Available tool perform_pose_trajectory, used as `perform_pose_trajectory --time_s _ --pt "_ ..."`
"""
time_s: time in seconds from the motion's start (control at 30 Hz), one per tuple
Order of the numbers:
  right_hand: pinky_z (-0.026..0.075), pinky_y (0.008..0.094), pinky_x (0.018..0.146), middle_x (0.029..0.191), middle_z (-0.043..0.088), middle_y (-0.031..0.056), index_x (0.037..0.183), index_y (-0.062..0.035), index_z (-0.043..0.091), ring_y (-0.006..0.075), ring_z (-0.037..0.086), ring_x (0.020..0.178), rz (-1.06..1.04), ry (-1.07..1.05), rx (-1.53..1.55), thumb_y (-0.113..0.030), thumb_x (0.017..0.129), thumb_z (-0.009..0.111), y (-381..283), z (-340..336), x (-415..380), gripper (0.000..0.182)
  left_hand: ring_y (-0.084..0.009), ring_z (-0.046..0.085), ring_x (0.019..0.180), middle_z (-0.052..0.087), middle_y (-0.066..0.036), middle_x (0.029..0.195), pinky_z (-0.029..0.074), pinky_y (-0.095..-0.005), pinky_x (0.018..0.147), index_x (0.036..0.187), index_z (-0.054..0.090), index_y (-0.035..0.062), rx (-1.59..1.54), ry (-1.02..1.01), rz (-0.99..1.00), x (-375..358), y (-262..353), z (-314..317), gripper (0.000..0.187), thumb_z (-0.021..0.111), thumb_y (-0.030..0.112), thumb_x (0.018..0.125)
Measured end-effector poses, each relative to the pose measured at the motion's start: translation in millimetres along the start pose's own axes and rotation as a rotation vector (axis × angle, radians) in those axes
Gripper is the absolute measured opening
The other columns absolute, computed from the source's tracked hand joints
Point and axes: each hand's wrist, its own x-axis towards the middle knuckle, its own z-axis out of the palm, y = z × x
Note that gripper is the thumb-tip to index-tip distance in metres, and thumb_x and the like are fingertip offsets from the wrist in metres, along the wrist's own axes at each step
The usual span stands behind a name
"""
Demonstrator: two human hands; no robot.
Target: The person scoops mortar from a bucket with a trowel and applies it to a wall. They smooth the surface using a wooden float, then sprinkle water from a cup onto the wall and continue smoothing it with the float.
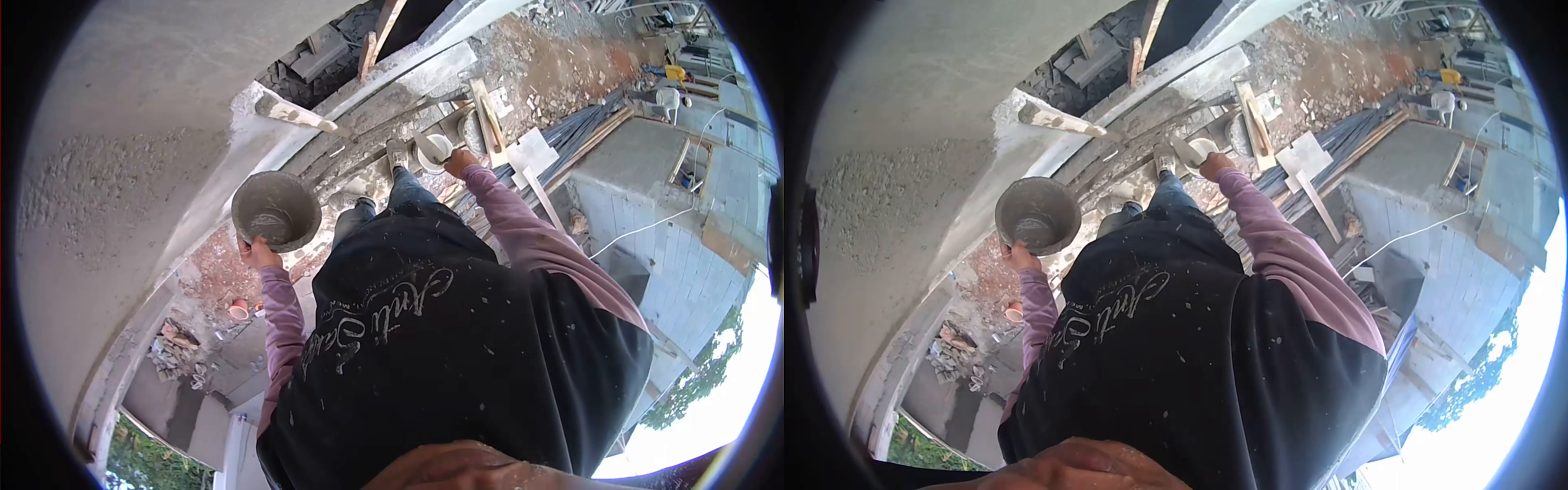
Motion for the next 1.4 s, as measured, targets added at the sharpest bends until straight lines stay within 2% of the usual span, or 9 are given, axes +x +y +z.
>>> perform_pose_trajectory --time_s 0.4,0.53,0.77,0.87,1.07,1.1,1.2,1.27,1.4 --pt "0.047 0.0413 0.102 0.122 0.063 0.0295 0.122 0.0046 0.062 0.0386 0.061 0.117 0.460 -0.020 0.444 -0.040 0.085 0.059 141 33 36 0.058 -0.0197 0.063 0.092 0.066 -0.006 0.109 0.051 -0.0318 0.082 0.120 0.063 0.0019 0.250 -0.243 -0.101 -23 10 157 0.063 0.045 -0.013 0.062" --pt "0.058 0.0398 0.077 0.095 0.071 0.0280 0.108 0.0121 0.066 0.0368 0.072 0.089 0.564 0.090 0.649 -0.041 0.086 0.062 212 57 110 0.057 -0.0201 0.061 0.099 0.064 -0.007 0.116 0.048 -0.0310 0.088 0.127 0.058 0.0010 0.368 -0.336 -0.145 -43 16 208 0.068 0.045 -0.013 0.062" --pt "0.051 0.0412 0.095 0.111 0.068 0.0263 0.108 0.0036 0.069 0.0396 0.065 0.109 0.846 0.319 0.855 -0.040 0.083 0.064 271 18 194 0.051 -0.0218 0.058 0.110 0.061 -0.007 0.123 0.046 -0.0318 0.095 0.132 0.052 0.0011 0.543 -0.510 -0.206 -63 -4 304 0.073 0.045 -0.014 0.061" --pt "0.051 0.0435 0.094 0.106 0.069 0.0260 0.109 -0.0051 0.072 0.0406 0.066 0.103 0.681 0.489 0.911 -0.039 0.083 0.064 273 76 198 0.043 -0.0233 0.058 0.113 0.059 -0.007 0.125 0.046 -0.0333 0.096 0.132 0.051 0.0021 0.606 -0.599 -0.252 -59 -46 350 0.074 0.045 -0.013 0.060" --pt "0.053 0.0463 0.090 0.104 0.070 0.0225 0.102 -0.0085 0.073 0.0394 0.067 0.101 0.431 0.107 0.897 -0.035 0.081 0.068 222 164 128 0.034 -0.0258 0.057 0.113 0.058 -0.008 0.125 0.048 -0.0364 0.095 0.130 0.051 0.0055 0.532 -0.811 -0.375 -95 -156 531 0.073 0.044 -0.013 0.059" --pt "0.053 0.0466 0.091 0.103 0.070 0.0228 0.103 -0.0077 0.073 0.0395 0.067 0.101 0.444 0.075 0.890 -0.035 0.081 0.067 220 172 120 0.035 -0.0238 0.058 0.112 0.058 -0.008 0.124 0.050 -0.0353 0.091 0.132 0.048 0.0066 0.445 -0.888 -0.452 -117 -165 572 0.072 0.047 -0.013 0.063" --pt "0.053 0.0471 0.091 0.102 0.070 0.0240 0.102 -0.0048 0.072 0.0397 0.067 0.100 0.496 0.024 0.885 -0.034 0.083 0.064 226 177 112 0.036 -0.0246 0.051 0.123 0.048 -0.009 0.132 0.045 -0.0605 0.104 0.133 0.042 0.0107 0.212 -1.261 -0.570 -194 -167 685 0.041 0.061 0.012 0.096" --pt "0.053 0.0474 0.089 0.101 0.069 0.0257 0.100 -0.0022 0.071 0.0409 0.067 0.098 0.438 0.079 0.862 -0.033 0.084 0.062 246 188 134 0.036 -0.0310 0.040 0.138 0.042 -0.016 0.143 0.040 -0.0638 0.108 0.147 0.029 0.0109 -0.092 -1.276 -0.741 -245 -153 735 0.055 0.056 0.011 0.099" --pt "0.052 0.0503 0.087 0.106 0.068 0.0245 0.104 -0.0044 0.068 0.0417 0.065 0.099 0.505 0.356 0.787 -0.026 0.083 0.063 300 160 209 0.031 -0.0350 0.035 0.143 0.025 -0.021 0.158 0.043 -0.0588 0.108 0.157 0.011 0.0125 0.207 -1.647 -0.356 -271 -162 736 0.070 0.052 0.010 0.101"
